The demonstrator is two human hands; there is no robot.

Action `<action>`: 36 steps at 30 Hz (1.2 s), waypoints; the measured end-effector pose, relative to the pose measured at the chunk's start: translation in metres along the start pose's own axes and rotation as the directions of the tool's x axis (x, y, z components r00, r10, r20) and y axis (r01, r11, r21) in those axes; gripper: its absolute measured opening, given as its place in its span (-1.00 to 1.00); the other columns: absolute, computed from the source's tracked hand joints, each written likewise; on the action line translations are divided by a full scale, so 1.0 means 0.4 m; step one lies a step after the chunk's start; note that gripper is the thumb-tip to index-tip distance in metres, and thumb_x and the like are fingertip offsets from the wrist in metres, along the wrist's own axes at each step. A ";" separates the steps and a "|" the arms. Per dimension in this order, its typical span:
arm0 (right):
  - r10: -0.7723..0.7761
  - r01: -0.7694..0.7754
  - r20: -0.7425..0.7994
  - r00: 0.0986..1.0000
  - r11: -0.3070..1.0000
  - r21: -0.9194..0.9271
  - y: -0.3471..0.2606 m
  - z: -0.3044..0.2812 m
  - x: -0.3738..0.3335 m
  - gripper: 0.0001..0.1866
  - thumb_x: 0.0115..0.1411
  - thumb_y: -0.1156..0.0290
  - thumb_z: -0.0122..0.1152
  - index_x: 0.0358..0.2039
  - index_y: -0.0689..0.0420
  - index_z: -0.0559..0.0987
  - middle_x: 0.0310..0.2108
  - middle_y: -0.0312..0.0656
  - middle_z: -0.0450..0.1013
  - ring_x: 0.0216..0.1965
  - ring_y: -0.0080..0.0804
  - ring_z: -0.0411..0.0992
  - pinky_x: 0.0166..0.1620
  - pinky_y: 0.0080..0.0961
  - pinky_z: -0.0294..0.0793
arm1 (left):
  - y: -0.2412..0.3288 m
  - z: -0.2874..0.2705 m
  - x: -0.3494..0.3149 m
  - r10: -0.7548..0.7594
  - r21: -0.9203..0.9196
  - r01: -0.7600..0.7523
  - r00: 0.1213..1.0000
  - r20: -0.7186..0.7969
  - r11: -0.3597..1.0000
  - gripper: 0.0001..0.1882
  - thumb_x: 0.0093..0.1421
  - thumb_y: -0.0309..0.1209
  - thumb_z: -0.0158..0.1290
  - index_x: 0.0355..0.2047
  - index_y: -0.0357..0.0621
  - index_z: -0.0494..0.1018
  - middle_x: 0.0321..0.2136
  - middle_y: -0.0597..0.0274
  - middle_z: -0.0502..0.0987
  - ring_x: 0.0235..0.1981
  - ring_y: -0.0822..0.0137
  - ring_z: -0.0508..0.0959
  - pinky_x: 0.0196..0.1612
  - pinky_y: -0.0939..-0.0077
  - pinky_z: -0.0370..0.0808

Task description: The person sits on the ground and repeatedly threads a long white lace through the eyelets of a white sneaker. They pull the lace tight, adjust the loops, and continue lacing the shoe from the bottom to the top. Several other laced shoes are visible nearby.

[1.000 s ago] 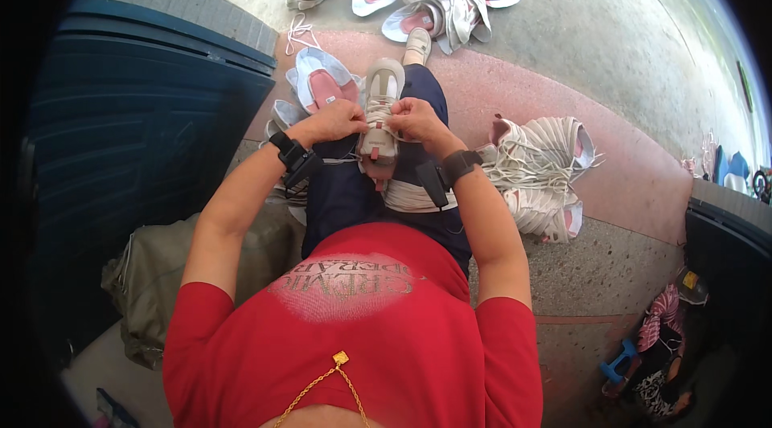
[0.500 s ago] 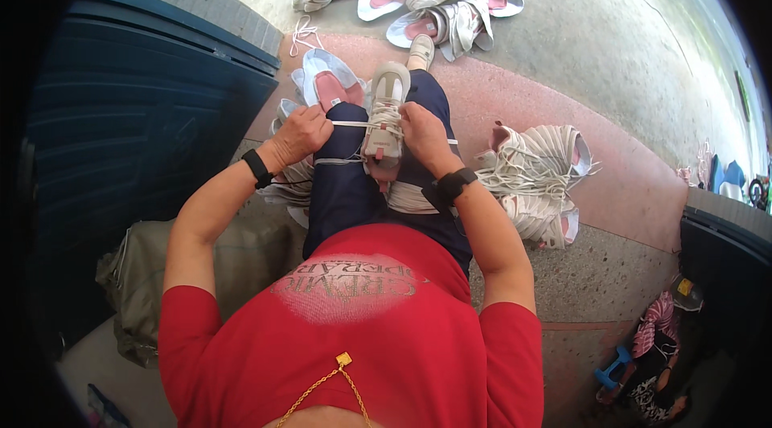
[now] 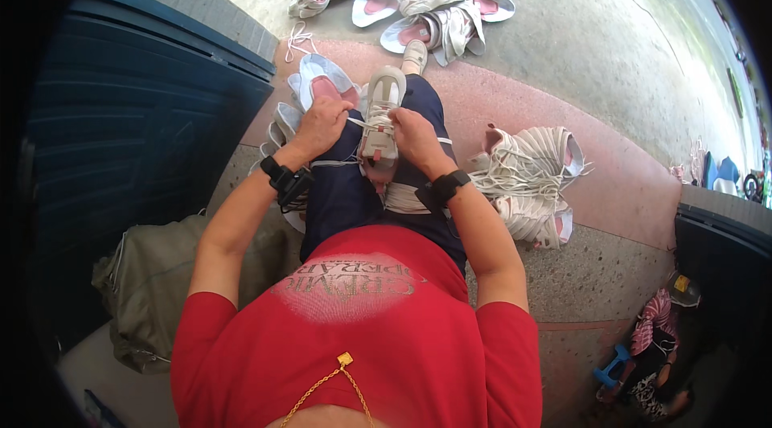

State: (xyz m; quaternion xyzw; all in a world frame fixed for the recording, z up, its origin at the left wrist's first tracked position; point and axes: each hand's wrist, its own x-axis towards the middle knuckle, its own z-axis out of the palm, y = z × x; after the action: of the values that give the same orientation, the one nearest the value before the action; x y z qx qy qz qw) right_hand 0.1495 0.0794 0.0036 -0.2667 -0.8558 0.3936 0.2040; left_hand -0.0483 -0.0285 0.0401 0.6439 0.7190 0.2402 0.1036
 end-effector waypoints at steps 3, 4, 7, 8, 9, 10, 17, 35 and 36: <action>-0.152 0.163 0.122 0.981 0.983 -0.088 -0.003 0.002 0.030 -0.79 0.05 0.55 0.02 -0.26 0.21 0.48 -0.36 -0.01 0.47 -0.24 -0.09 0.44 -0.18 -0.25 0.41 | 0.044 0.043 0.028 -0.081 -0.030 0.085 0.988 0.129 0.996 -0.76 0.07 -0.45 0.01 -0.23 -0.19 0.48 -0.40 -0.04 0.49 -0.27 -0.01 0.44 -0.14 0.19 0.38; -0.226 0.242 0.142 0.964 0.963 -0.116 -0.003 -0.001 0.040 -0.78 0.03 0.56 0.02 -0.25 0.21 0.47 -0.36 -0.02 0.46 -0.25 -0.10 0.43 -0.18 -0.26 0.42 | 0.051 0.050 0.030 -0.095 -0.049 0.104 0.984 0.152 0.993 -0.75 0.07 -0.44 0.01 -0.21 -0.17 0.48 -0.40 -0.05 0.48 -0.27 -0.01 0.44 -0.15 0.18 0.38; -0.375 0.423 0.246 0.894 0.887 -0.183 -0.005 -0.005 0.062 -0.74 0.00 0.58 0.02 -0.23 0.21 0.44 -0.38 -0.05 0.44 -0.27 -0.13 0.43 -0.19 -0.30 0.42 | 0.055 0.065 0.034 -0.102 -0.055 0.115 0.973 0.208 0.992 -0.71 0.06 -0.45 0.01 -0.16 -0.14 0.45 -0.37 -0.04 0.47 -0.25 -0.01 0.42 -0.17 0.18 0.37; -0.408 0.467 0.276 0.870 0.862 -0.199 -0.004 -0.006 0.067 -0.73 0.00 0.58 0.02 -0.22 0.21 0.43 -0.38 -0.06 0.44 -0.28 -0.13 0.43 -0.19 -0.31 0.41 | 0.051 0.068 0.036 -0.097 -0.055 0.112 0.971 0.218 0.992 -0.71 0.05 -0.45 0.02 -0.16 -0.14 0.45 -0.36 -0.02 0.48 -0.24 -0.01 0.41 -0.17 0.18 0.37; -0.436 0.508 0.307 0.846 0.833 -0.219 -0.002 -0.005 0.070 -0.72 -0.01 0.59 0.02 -0.21 0.21 0.42 -0.38 -0.07 0.43 -0.28 -0.14 0.42 -0.19 -0.32 0.41 | 0.047 0.072 0.036 -0.079 -0.051 0.092 0.973 0.216 0.994 -0.71 0.05 -0.45 0.02 -0.17 -0.13 0.45 -0.36 0.00 0.48 -0.24 0.00 0.41 -0.16 0.19 0.37; -0.433 0.504 0.309 0.847 0.838 -0.207 0.001 -0.005 0.072 -0.72 -0.01 0.59 0.02 -0.21 0.22 0.41 -0.39 -0.07 0.42 -0.29 -0.13 0.42 -0.19 -0.32 0.41 | 0.043 0.076 0.038 -0.061 -0.048 0.072 0.975 0.215 0.996 -0.71 0.04 -0.45 0.03 -0.18 -0.13 0.44 -0.36 0.01 0.48 -0.23 0.00 0.41 -0.15 0.20 0.37; -0.167 0.191 0.245 0.955 0.979 -0.076 0.031 -0.023 0.044 -0.75 -0.06 0.59 0.06 -0.28 0.21 0.40 -0.40 -0.04 0.41 -0.28 -0.06 0.41 -0.20 -0.26 0.40 | 0.027 0.089 0.031 -0.057 0.009 0.057 0.969 0.240 0.998 -0.75 0.01 -0.42 0.08 -0.25 -0.14 0.45 -0.38 0.09 0.51 -0.25 0.04 0.40 -0.13 0.25 0.35; 0.395 -0.664 0.547 0.738 0.573 0.481 0.050 -0.017 0.070 -0.85 0.01 0.49 0.10 -0.38 0.24 0.41 -0.54 -0.31 0.35 -0.48 -0.52 0.36 -0.41 -0.53 0.38 | 0.034 0.090 0.030 0.058 0.224 -0.132 0.949 0.310 0.966 -0.91 0.02 -0.42 0.04 -0.47 -0.16 0.41 -0.53 0.13 0.47 -0.37 0.09 0.44 -0.28 0.23 0.41; 0.425 -0.663 0.522 0.739 0.592 0.458 0.044 -0.011 0.073 -0.84 0.01 0.48 0.11 -0.38 0.24 0.41 -0.54 -0.29 0.35 -0.49 -0.50 0.36 -0.42 -0.51 0.38 | 0.036 0.085 0.026 0.127 0.222 -0.197 0.947 0.294 0.955 -0.92 0.02 -0.43 0.04 -0.48 -0.16 0.41 -0.54 0.14 0.47 -0.38 0.10 0.44 -0.30 0.23 0.42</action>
State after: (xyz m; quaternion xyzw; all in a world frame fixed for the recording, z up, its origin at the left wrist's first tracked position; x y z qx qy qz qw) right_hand 0.1347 0.1096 -0.0035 -0.3609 -0.5728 0.7358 -0.0133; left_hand -0.0216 -0.0103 0.0193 0.7364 0.6658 0.0639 0.1013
